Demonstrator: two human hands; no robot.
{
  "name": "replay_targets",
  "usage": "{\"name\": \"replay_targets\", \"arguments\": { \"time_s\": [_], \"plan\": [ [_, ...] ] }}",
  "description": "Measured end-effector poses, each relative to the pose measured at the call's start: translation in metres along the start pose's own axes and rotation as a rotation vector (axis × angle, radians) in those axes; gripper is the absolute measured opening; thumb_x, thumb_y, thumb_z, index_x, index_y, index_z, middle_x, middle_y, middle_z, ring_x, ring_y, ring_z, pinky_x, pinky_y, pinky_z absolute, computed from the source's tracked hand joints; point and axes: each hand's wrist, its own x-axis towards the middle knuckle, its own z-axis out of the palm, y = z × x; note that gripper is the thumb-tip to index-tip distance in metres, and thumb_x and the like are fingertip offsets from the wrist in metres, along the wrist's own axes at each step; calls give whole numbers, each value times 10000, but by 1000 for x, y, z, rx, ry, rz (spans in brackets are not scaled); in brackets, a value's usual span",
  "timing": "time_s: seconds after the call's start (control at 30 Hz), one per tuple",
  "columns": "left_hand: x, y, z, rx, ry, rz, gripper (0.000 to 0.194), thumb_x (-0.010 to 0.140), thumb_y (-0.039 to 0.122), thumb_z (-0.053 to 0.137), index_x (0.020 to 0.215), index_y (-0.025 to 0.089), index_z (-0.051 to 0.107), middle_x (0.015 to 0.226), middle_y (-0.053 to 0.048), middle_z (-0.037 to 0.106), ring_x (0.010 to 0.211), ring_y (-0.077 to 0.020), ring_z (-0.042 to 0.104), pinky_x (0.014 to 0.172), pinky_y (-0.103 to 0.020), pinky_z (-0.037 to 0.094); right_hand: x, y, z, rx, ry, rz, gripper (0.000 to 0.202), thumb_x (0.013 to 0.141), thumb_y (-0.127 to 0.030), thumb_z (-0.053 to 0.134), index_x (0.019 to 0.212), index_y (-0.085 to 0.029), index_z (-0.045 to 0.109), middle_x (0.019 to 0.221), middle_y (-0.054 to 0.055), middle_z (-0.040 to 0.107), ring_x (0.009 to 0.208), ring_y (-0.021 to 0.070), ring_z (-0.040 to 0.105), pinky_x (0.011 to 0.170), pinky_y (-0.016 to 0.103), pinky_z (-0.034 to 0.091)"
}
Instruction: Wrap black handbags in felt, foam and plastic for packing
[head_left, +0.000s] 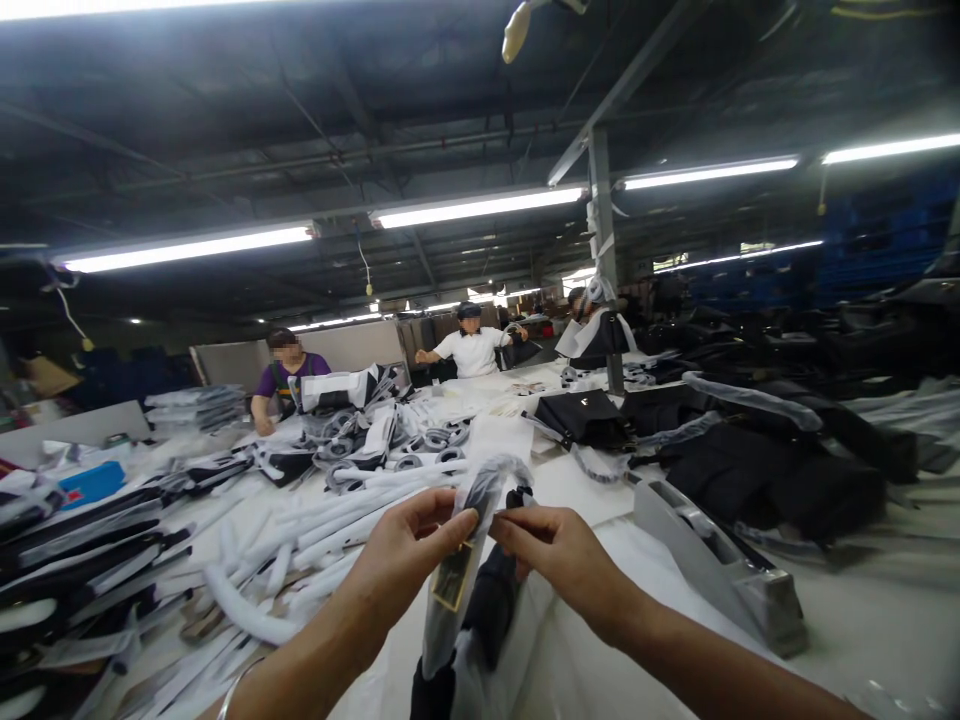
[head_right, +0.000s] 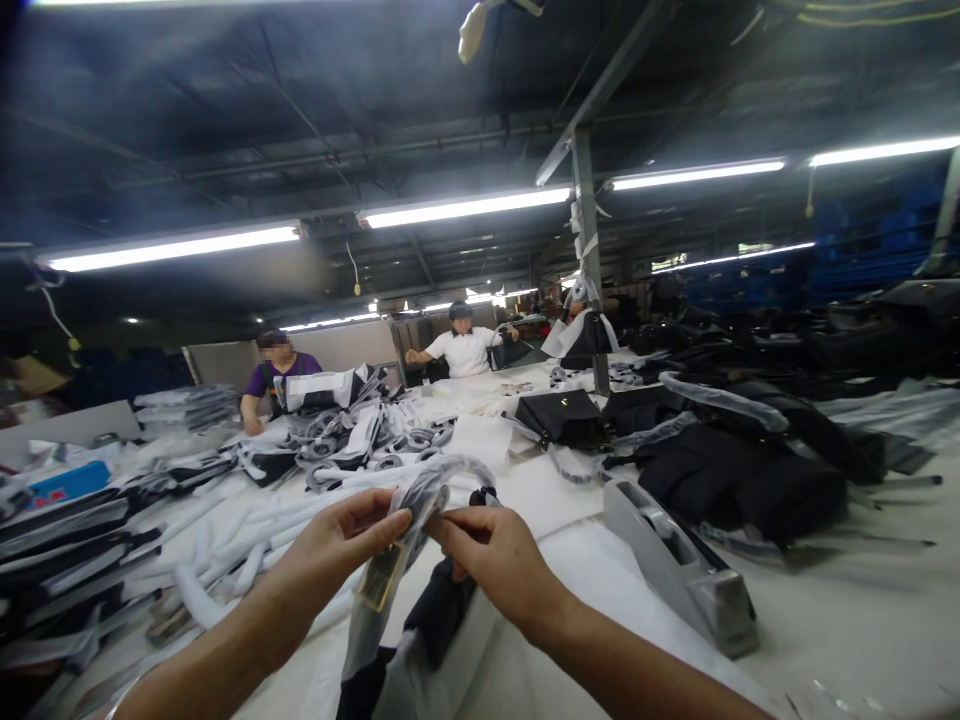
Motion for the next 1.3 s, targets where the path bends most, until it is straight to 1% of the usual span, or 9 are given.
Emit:
{"name": "replay_targets", "arguments": {
  "time_s": [0.27,0.53,0.63,0.8,0.9,0.97,1.07,1.2,1.3],
  "plan": [
    [-5,8,3,74,-23,76,378,792,524,739,991,203,714,1013,-58,741,985,-255,666,886,-328,472,-6,-23,0,462,-177,221,249,771,-352,705,966,-209,766,974,40,694,1006,222,586,900,331,446],
    [-5,14,2,181,-54,140,334,854,452,693,1092,217,687,997,-42,752,995,-240,687,899,-317,485,-10,-32,4,437,-59,253,473,787,-614,708,1054,-225,737,1098,64,692,1120,273,558,941,391,425],
    [-4,10,7,92,18,65,532,818,474,730,1253,198,594,975,-72,742,960,-257,693,851,-346,505,-8,-32,9,367,-11,245,486,784,-634,705,1009,-205,743,1037,63,699,1082,260,557,930,378,402],
    [-3,2,17,-303,100,51,1090,693,396,864,1537,244,192,1120,-93,704,1072,-252,665,923,-349,487,-6,-34,6,337,-30,250,473,785,-628,714,961,-190,756,993,61,702,1007,238,563,886,349,402],
    [-5,1,22,-353,116,20,914,710,382,853,1469,205,375,1088,-86,710,1051,-237,662,918,-321,479,-6,-35,-1,387,-116,234,435,800,-578,742,954,-172,770,985,78,715,1006,241,589,896,344,430],
    [-6,2,23,-317,100,38,628,740,390,826,1275,164,588,1059,-85,712,1017,-224,656,892,-295,479,-7,-33,-6,522,-167,250,418,832,-547,727,995,-165,773,1020,90,717,1018,242,606,939,352,451],
    [-8,2,24,-263,60,78,336,802,390,769,1030,154,696,986,-66,718,937,-191,646,834,-261,477,-10,-26,-11,768,-145,305,394,870,-505,696,1035,-155,770,1053,99,717,1011,232,628,990,363,471],
    [-6,-2,24,-244,84,107,287,808,380,764,983,165,693,929,-44,713,866,-164,637,780,-240,484,-16,-15,-4,807,-69,235,275,821,-310,797,1050,-161,766,1085,79,713,1034,205,638,1011,323,480],
    [-4,-5,24,-236,93,146,287,787,378,779,954,162,690,917,-43,708,845,-161,646,757,-233,497,-18,-13,8,769,-46,142,305,845,-318,792,1114,-182,745,1127,78,705,1054,208,642,1005,329,484]
  ]
}}
